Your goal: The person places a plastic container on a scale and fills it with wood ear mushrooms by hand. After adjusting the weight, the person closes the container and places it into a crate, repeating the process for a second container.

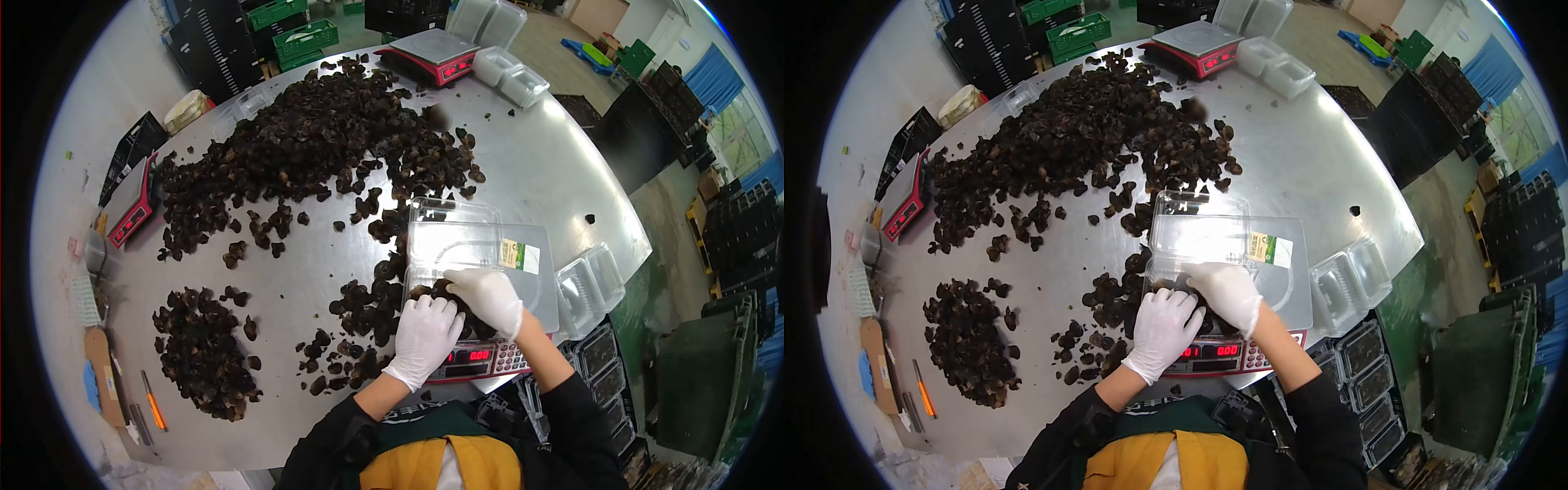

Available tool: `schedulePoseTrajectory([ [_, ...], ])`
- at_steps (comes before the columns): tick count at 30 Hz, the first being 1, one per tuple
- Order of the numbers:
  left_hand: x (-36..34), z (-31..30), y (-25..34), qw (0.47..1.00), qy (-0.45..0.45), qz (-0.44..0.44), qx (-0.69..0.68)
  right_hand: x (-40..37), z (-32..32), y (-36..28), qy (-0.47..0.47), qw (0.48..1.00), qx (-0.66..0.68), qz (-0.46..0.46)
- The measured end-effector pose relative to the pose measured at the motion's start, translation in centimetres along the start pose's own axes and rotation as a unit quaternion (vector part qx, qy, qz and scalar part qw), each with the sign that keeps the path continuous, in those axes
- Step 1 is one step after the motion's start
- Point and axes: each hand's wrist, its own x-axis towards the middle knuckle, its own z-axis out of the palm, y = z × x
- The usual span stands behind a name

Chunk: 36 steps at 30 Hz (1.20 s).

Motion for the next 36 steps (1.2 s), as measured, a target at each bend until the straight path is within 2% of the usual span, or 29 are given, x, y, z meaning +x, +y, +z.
schedulePoseTrajectory([
  [2,-0.1,0.1,-0.1,1.000,-0.013,0.005,0.021,0.7,1.3,-0.3,-0.073,0.992,-0.105,-0.012],
  [4,-0.3,0.3,-0.1,1.000,-0.001,-0.002,0.015,1.0,1.4,-0.5,-0.064,0.992,-0.109,-0.030],
  [6,-0.5,0.3,0.0,1.000,0.011,-0.010,0.009,1.0,0.9,-0.5,-0.098,0.988,-0.119,0.010],
  [9,-0.4,0.2,0.0,0.998,0.048,-0.022,-0.016,0.3,0.2,0.0,-0.097,0.989,-0.109,0.007],
  [11,-0.2,0.0,0.0,0.994,0.109,-0.004,-0.020,-0.2,-0.7,0.0,-0.102,0.991,-0.077,0.036],
  [13,-0.4,0.6,-0.2,0.994,0.110,0.003,-0.017,-0.8,-1.8,0.2,-0.081,0.994,0.014,0.070],
  [14,-0.5,0.8,-0.2,0.994,0.111,0.012,-0.013,-0.9,-2.3,0.4,-0.082,0.994,0.014,0.070],
  [16,-0.6,0.7,-0.2,0.996,0.089,0.008,-0.007,-1.3,-3.0,0.8,-0.113,0.991,-0.003,0.064],
  [17,-0.6,0.7,-0.1,0.998,0.067,0.005,0.001,-1.5,-2.9,1.4,-0.148,0.985,-0.056,0.071],
  [24,-0.5,0.3,0.0,0.999,0.050,-0.005,0.000,-0.1,-3.1,-1.6,-0.195,0.960,-0.142,0.141],
  [26,-0.1,-0.5,0.1,0.996,0.070,0.010,-0.057,-0.1,-2.7,-1.7,-0.108,0.980,-0.099,0.138],
  [27,-0.1,-1.2,0.3,0.995,0.061,0.011,-0.078,-0.3,-1.8,-0.7,-0.080,0.991,-0.052,0.089],
  [29,0.0,-2.2,-0.2,0.975,0.113,0.016,-0.193,-0.2,-1.3,-1.5,-0.021,0.997,0.028,0.067],
  [30,-0.1,-2.6,-1.1,0.958,0.130,0.008,-0.254,-0.2,-1.2,-1.9,0.028,0.992,0.068,0.100],
  [31,0.0,-3.2,-2.6,0.958,0.148,0.003,-0.244,-0.2,-2.1,-2.9,0.064,0.984,0.093,0.141],
  [32,0.2,-4.0,-4.6,0.963,0.169,0.004,-0.211,-0.7,-2.0,-1.6,0.116,0.979,0.092,0.138],
  [33,-0.1,-4.4,-6.9,0.960,0.150,-0.072,-0.223,-0.9,-2.9,-2.0,0.134,0.954,0.156,0.217],
  [34,-0.5,-4.6,-9.6,0.952,0.131,-0.146,-0.237,-1.1,-3.8,-2.4,0.165,0.948,0.155,0.223],
  [35,-0.8,-4.6,-13.7,0.958,0.188,-0.153,-0.152,-1.9,-3.7,-0.8,0.207,0.944,0.151,0.208],
  [36,-1.2,-5.1,-17.8,0.955,0.242,-0.157,-0.067,-2.6,-4.0,-0.3,0.206,0.945,0.152,0.206],
])
